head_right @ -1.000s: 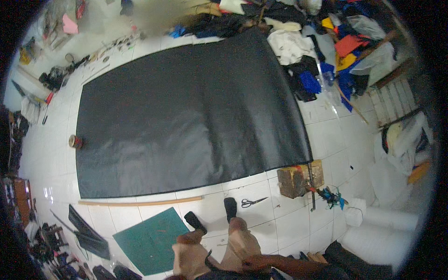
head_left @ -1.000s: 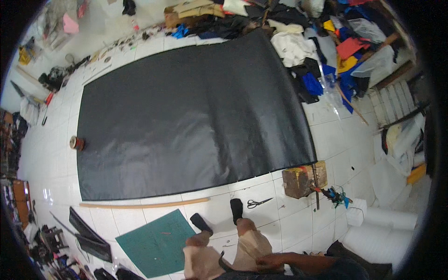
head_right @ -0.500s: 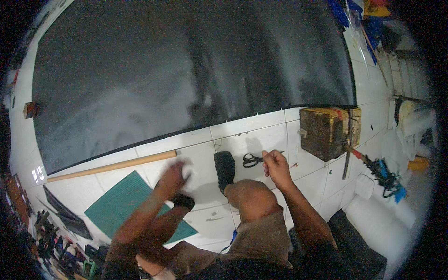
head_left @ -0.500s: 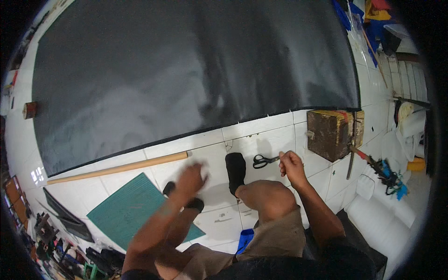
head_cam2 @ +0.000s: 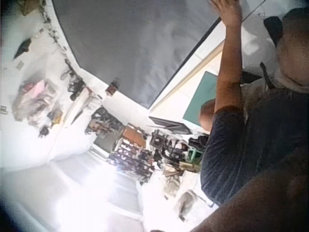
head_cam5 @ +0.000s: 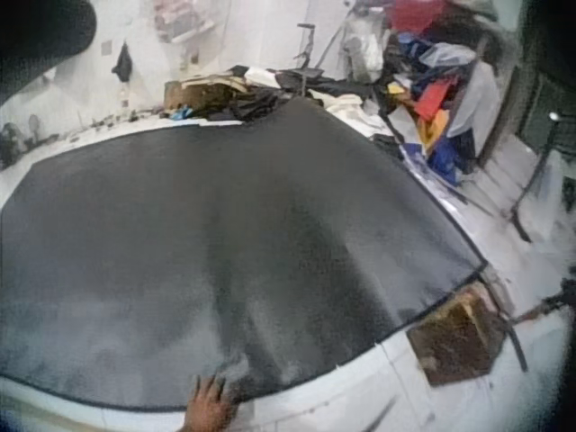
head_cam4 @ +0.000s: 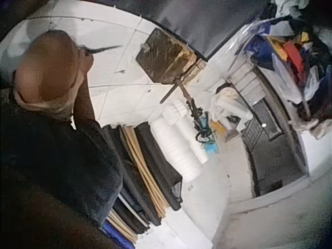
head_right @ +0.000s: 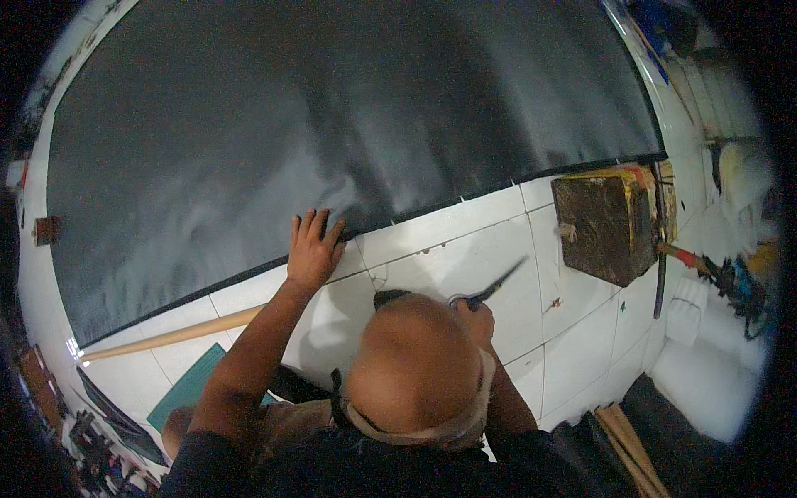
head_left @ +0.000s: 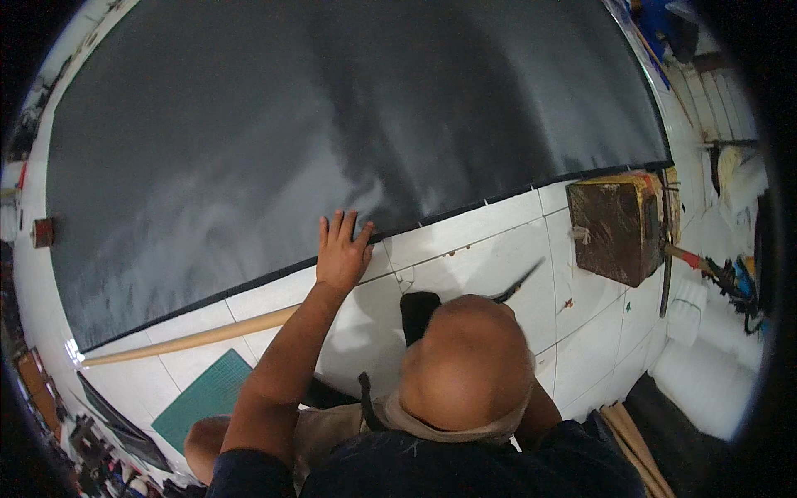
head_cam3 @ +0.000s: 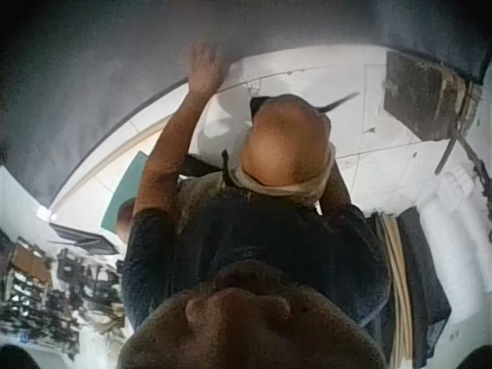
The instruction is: The person cuts a large sheet of black synthetic material using shears, then smooths it out by hand and adjusts its position on the floor using a weight and a wooden stick.
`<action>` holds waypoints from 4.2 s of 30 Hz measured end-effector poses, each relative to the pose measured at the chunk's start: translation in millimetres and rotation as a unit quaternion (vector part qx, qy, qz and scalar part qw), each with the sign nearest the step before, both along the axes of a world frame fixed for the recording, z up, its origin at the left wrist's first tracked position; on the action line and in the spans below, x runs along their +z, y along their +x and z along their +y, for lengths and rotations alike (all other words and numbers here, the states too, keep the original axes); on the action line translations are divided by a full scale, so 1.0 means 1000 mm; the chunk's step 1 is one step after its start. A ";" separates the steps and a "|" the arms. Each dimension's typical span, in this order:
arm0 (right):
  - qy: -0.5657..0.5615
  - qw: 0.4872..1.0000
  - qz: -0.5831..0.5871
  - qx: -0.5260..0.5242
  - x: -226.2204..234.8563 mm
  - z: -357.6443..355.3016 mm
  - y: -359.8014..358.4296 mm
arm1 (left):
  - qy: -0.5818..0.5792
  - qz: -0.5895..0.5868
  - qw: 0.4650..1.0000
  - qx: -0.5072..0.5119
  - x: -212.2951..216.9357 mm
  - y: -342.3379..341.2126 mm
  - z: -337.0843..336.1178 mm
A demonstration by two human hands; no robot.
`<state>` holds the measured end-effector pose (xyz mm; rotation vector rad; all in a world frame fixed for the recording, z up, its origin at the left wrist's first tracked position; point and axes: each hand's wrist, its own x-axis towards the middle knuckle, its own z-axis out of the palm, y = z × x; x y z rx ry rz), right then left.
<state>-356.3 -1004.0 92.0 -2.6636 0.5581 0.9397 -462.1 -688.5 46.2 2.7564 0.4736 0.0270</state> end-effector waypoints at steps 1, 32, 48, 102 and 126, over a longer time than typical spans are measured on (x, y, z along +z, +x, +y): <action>0.037 0.999 -0.010 0.034 -0.009 -0.017 0.000 | -0.006 -0.005 1.000 -0.004 0.002 0.004 -0.004; 0.490 0.754 0.374 0.225 0.061 0.052 -0.064 | -0.137 -0.162 0.972 0.100 -0.004 0.008 -0.017; 0.428 0.872 0.111 0.210 -0.060 0.098 -0.073 | -0.154 -0.141 0.971 0.118 -0.008 0.006 -0.016; 0.479 0.846 0.000 0.236 -0.071 0.368 0.095 | -0.077 0.076 0.994 -0.001 0.020 -0.014 -0.018; 0.460 0.857 -0.010 0.232 -0.066 0.530 0.190 | -0.100 0.089 0.991 -0.004 0.012 -0.019 -0.009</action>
